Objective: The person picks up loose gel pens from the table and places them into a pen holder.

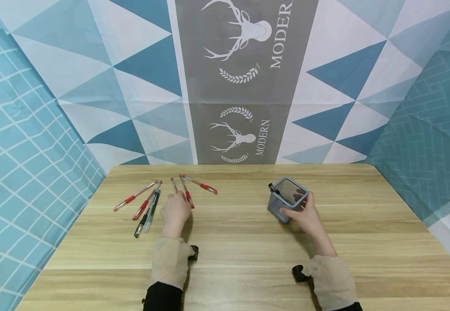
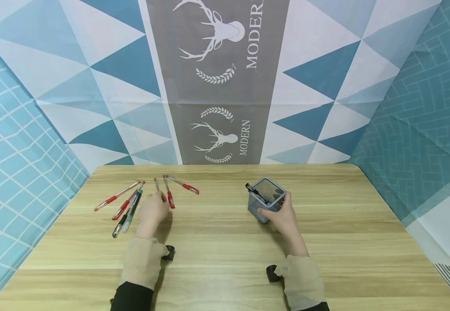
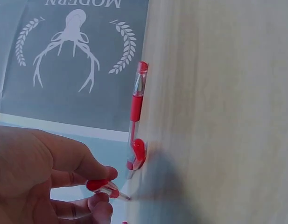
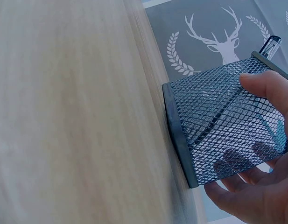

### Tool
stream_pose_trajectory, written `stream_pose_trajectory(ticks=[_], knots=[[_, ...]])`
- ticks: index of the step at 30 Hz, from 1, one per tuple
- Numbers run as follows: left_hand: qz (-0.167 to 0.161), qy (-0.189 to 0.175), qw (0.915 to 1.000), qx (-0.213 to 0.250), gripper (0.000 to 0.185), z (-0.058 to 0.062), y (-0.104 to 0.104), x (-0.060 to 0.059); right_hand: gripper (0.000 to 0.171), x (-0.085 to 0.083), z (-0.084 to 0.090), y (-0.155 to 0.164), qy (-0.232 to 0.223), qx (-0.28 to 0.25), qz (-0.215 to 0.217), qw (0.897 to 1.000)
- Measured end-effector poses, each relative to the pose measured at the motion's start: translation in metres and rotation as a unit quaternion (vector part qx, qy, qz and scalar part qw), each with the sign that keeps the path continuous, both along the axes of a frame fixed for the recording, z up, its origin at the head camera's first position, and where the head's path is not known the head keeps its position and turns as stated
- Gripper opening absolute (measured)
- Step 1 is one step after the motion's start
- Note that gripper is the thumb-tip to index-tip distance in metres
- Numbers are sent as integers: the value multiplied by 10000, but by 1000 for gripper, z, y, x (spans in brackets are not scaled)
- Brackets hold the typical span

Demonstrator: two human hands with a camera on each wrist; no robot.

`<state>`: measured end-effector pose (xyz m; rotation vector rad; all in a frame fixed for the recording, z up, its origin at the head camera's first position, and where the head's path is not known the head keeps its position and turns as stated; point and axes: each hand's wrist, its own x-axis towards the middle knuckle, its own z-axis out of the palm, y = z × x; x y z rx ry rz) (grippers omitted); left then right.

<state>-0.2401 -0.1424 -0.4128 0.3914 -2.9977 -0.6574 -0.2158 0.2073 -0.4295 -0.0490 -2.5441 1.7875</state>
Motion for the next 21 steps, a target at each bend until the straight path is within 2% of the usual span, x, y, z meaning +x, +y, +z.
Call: stream_pose_trajectory(ticks=[6, 15, 21], knots=[[127, 399, 9991, 38, 17, 5, 1, 1, 79, 0, 0, 0, -15, 15, -3, 10000], [453, 1072, 9931, 138, 12, 10, 3, 1, 79, 0, 1, 0, -20, 16, 7, 10000], [626, 1495, 9866, 199, 16, 12, 2, 2, 79, 0, 1, 0, -63, 46, -4, 10000]])
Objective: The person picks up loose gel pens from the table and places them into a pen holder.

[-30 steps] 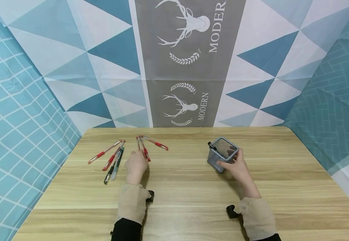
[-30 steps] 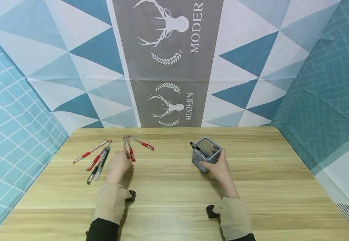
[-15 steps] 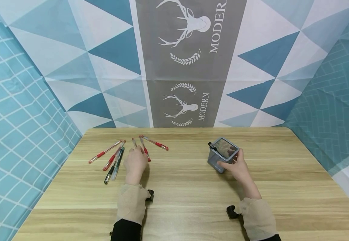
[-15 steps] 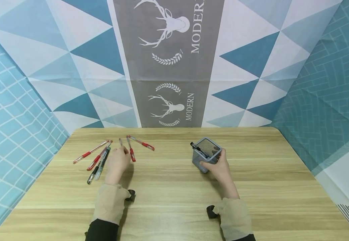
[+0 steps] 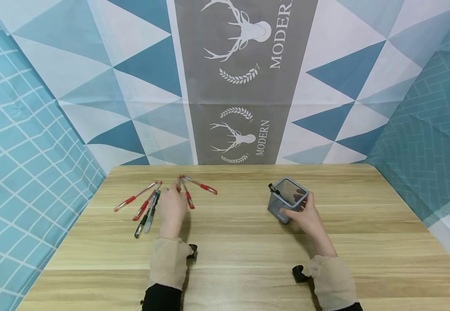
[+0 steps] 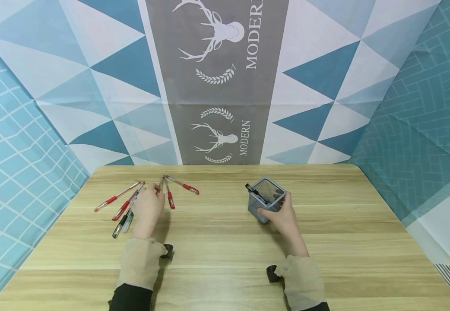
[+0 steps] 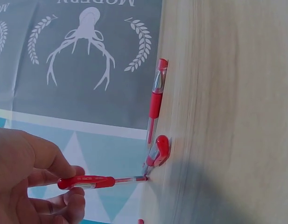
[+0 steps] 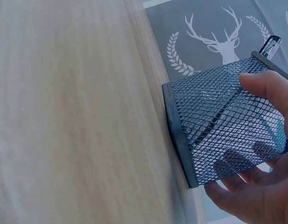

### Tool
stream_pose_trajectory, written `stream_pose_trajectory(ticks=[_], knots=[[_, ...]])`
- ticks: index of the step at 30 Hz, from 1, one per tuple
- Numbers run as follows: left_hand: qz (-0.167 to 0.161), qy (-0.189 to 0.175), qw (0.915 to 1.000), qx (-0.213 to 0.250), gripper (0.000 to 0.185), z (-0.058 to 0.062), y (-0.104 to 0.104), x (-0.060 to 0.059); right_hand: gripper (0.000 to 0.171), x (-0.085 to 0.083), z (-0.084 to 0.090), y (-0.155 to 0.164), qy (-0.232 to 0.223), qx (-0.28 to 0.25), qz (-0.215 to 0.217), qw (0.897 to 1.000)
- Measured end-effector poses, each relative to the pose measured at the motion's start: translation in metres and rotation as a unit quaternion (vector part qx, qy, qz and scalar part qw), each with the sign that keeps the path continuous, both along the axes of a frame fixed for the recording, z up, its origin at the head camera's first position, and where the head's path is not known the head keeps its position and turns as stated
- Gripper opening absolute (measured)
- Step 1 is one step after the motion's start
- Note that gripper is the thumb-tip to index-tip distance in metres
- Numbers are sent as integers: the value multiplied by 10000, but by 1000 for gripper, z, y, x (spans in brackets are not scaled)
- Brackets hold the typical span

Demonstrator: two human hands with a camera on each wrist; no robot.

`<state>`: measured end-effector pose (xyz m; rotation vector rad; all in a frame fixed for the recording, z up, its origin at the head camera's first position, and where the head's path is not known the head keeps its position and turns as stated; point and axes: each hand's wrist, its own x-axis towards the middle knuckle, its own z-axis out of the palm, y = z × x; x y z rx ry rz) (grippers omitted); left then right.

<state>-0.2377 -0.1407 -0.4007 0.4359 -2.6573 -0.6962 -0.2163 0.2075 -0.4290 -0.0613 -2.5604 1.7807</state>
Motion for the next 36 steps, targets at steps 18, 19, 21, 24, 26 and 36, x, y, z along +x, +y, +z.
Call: stream_pose_trajectory(ticks=[18, 19, 21, 24, 26, 36], knots=[[416, 1546, 9870, -158, 9, 7, -2, 2, 80, 0, 0, 1, -29, -48, -32, 10000], [432, 1617, 9858, -149, 9, 8, -2, 2, 80, 0, 0, 1, -30, -44, -30, 10000], [455, 1748, 9835, -142, 9, 9, -2, 2, 81, 0, 0, 1, -37, -36, -26, 10000], [493, 1939, 9796, -189, 11, 11, -2, 3, 82, 0, 0, 1, -57, -19, -19, 10000], [514, 2048, 9773, -196, 11, 13, -1, 4, 82, 0, 0, 1, -72, -8, -20, 10000], [465, 2329, 9713, -85, 14, 24, 2, 8, 82, 1, 1, -1, -101, -72, -53, 9999]])
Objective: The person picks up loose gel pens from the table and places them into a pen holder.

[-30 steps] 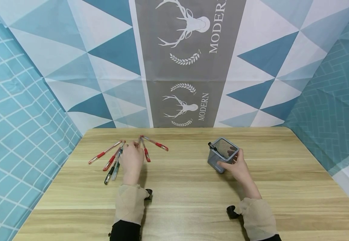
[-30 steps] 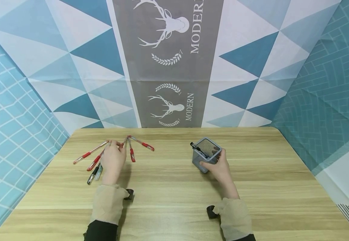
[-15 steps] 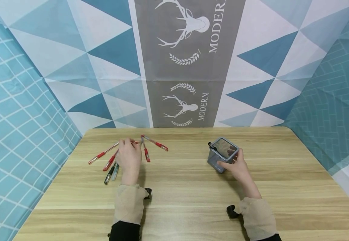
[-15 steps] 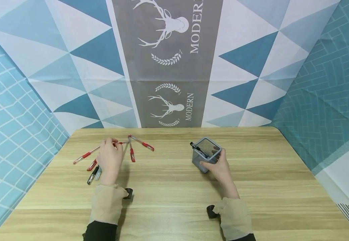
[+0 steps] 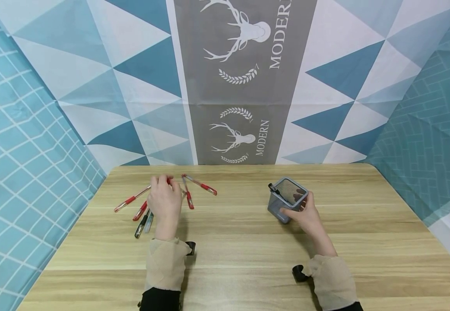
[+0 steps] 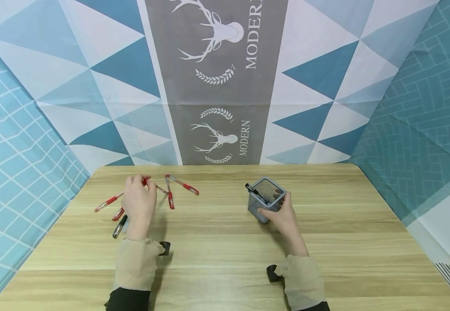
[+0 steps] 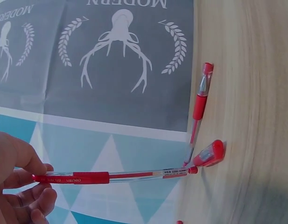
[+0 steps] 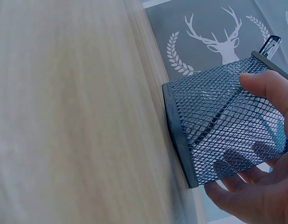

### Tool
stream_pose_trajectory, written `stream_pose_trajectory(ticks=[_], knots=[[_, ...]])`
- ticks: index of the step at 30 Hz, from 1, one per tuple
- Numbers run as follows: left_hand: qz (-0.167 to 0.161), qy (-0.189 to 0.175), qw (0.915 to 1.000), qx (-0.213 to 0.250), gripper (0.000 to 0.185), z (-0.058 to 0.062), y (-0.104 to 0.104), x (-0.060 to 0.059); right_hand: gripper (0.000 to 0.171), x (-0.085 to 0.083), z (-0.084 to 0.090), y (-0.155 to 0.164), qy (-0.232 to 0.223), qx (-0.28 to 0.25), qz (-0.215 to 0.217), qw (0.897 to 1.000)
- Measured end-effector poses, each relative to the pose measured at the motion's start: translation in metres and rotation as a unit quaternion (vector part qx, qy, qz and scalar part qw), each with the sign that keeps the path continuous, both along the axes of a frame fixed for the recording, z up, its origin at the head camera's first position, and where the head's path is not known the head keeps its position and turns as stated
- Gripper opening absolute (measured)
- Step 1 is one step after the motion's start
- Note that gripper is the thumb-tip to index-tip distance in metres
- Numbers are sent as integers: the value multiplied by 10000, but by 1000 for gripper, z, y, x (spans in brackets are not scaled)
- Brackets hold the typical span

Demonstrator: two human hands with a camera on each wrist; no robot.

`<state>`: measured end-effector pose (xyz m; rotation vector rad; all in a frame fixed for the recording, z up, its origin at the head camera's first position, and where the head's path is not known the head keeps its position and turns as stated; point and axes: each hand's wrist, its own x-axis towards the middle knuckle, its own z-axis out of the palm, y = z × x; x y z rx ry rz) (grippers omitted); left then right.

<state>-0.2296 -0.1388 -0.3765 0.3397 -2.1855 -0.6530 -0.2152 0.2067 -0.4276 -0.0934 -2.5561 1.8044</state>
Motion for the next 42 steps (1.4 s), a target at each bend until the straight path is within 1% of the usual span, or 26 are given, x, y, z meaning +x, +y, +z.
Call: stream_pose_trajectory(ticks=[5, 9, 14, 18, 22, 25, 29, 34, 42], knots=[[-44, 98, 9999, -96, 14, 4, 1, 2, 82, 0, 0, 0, 12, 5, -5, 10000], [-88, 92, 9999, -98, 15, 7, 2, 3, 82, 0, 0, 0, 9, -15, -4, 10000], [-218, 79, 9997, -3, 19, 13, 4, 6, 82, 0, 0, 0, 35, -6, 1, 10000], [-329, 182, 9992, 97, 21, 18, 7, 9, 82, 0, 0, 1, 34, 8, -3, 10000], [-425, 409, 9982, 92, 18, 22, 10, 11, 82, 0, 0, 1, 23, 34, 3, 10000], [-558, 570, 9968, 42, 14, 24, 13, 12, 82, 0, 0, 1, 12, 50, 7, 10000], [-757, 598, 9953, 15, 13, 27, 18, 15, 83, 1, 1, 0, -22, 38, 0, 10000], [-874, 559, 9946, -5, 11, 29, 24, 16, 85, 1, 1, 0, -70, 2, 11, 10000], [-1062, 729, 9915, -159, 9, 34, 36, 21, 84, 1, 2, 0, -40, -5, 19, 10000]])
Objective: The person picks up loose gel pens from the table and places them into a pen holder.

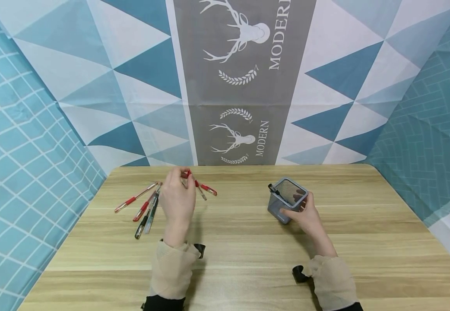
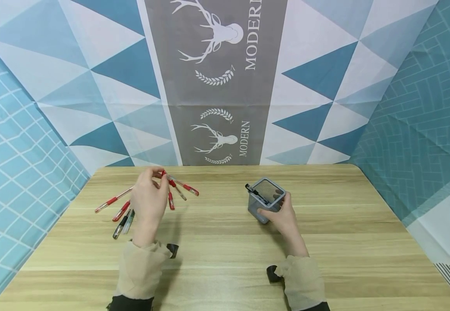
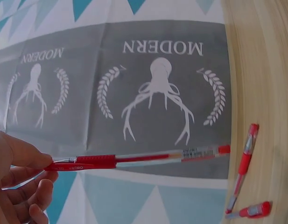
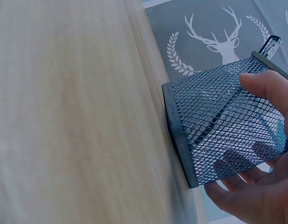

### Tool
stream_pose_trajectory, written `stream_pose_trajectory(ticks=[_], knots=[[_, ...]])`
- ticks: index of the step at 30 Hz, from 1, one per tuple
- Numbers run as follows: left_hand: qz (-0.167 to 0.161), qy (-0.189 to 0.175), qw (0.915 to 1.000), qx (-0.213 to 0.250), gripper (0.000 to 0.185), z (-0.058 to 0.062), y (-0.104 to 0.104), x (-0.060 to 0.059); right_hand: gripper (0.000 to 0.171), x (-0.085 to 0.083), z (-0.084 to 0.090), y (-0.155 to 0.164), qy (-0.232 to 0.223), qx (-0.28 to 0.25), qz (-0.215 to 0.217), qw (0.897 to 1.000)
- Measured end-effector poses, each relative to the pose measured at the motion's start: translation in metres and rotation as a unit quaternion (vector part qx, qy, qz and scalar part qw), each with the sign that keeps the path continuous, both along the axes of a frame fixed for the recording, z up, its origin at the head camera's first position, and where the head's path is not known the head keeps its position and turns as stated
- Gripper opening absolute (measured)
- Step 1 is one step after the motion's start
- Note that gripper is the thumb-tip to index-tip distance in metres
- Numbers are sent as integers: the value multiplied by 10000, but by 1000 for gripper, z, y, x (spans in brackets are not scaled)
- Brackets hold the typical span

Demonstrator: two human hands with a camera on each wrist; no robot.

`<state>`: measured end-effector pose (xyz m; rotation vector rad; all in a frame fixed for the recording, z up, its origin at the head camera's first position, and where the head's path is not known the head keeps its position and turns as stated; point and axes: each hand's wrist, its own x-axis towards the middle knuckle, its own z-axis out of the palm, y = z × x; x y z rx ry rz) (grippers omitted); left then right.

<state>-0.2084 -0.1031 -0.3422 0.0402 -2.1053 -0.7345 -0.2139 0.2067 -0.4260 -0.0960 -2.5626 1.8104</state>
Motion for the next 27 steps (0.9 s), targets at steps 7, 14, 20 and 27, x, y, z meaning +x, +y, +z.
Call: stream_pose_trajectory(ticks=[7, 14, 20, 27], knots=[[-259, 367, 9986, -273, 9, 3, 15, 4, 84, 0, -1, 1, 85, -15, 15, 10000], [-533, 526, 9958, -518, 9, 9, 34, 12, 83, -1, -2, 1, 137, -5, 11, 9999], [-684, 565, 9940, -635, 10, 12, 49, 21, 82, -1, -2, 1, 153, -17, 20, 9999], [-1115, 539, 9903, -627, 12, 17, 61, 32, 82, 0, -1, 1, 130, -9, 25, 9999]])
